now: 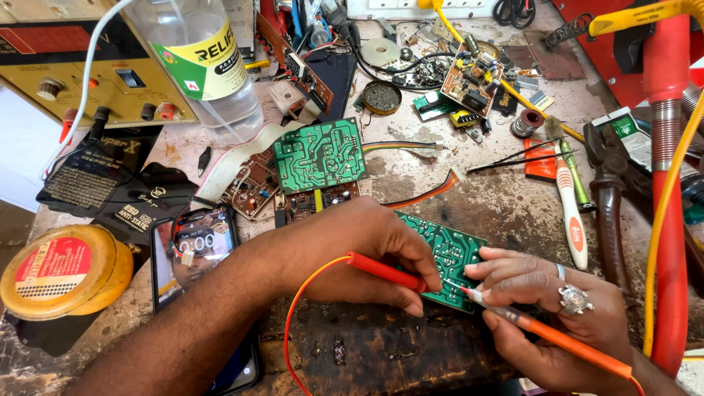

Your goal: The person holds a green circuit board with both hands, turning it over to view both sides, then uses multimeter test probes to touch points on the board's underside. They repeat this probing on several boards laid on the workbench, repositioning each board to reach different solder points.

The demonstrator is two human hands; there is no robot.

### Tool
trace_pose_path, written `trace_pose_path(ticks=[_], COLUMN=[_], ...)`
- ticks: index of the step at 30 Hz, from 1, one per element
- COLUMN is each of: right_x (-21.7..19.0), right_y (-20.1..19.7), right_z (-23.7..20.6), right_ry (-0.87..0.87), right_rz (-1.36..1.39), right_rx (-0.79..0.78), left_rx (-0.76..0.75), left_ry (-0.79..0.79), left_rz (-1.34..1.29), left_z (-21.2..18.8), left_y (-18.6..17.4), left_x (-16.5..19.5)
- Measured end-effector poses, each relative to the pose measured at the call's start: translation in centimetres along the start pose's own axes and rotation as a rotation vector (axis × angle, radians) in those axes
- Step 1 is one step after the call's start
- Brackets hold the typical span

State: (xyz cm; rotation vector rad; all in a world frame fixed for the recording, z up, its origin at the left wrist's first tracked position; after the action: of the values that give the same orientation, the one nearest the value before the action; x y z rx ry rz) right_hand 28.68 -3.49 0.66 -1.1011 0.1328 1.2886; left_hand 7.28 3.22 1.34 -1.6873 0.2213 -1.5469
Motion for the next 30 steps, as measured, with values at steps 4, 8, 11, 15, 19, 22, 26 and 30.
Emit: trace_pose_path(ticks=[4, 8, 11, 15, 19, 22, 26, 30], right_x=[0.01, 0.22, 0.31, 0.39, 0.54, 0.56, 0.4, 0.16], right_y=[0.08, 0.1, 0.12, 0.11, 0.14, 0.11, -0.17, 0.72], right_z=[-0.12, -0.2, -0.18, -0.27, -0.43, -0.5, -0.62, 0.03], right_ry=[-0.011, 0.001, -0.002, 0.002, 0.003, 0.007, 0.083, -0.035], right_rz=[0.024, 0.018, 0.014, 0.02, 0.037, 0.044, 0.052, -0.079], right_rx=[0.011, 0.019, 0.01, 0.008, 0.008, 0.011, 0.016, -0.14], left_rx=[0.003, 0.0, 0.005, 0.006, 0.009, 0.006, 0.012, 0.046], left_ry=[-0.001, -0.004, 0.0, -0.008, -0.002, -0.006, -0.006, -0.033], left_rz=[0.0, -0.008, -0.016, -0.028, -0.025, -0.025, -0.043, -0.039], left_z=[0.0, -0.01, -0.04, -0.08, -0.06, -0.02, -0.07, -0.17], left_y=[-0.1, -0.07, -0.09, -0.09, -0.07, -0.03, -0.11, -0.3], left_x=[0.02, 0.01, 0.02, -0.02, -0.01, -0.04, 0.06, 0.1])
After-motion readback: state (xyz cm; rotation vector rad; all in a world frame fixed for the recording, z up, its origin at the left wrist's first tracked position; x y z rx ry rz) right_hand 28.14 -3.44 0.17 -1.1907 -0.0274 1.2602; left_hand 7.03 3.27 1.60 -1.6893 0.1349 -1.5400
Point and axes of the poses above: each hand's wrist, its own z-axis towards the middle knuckle, its own y-axis out of the palm, x = y × z, the point moved 5 cm from there along z, towards the middle knuckle, and after that the axes turned 8 degrees about z, right-handed, at the moved point
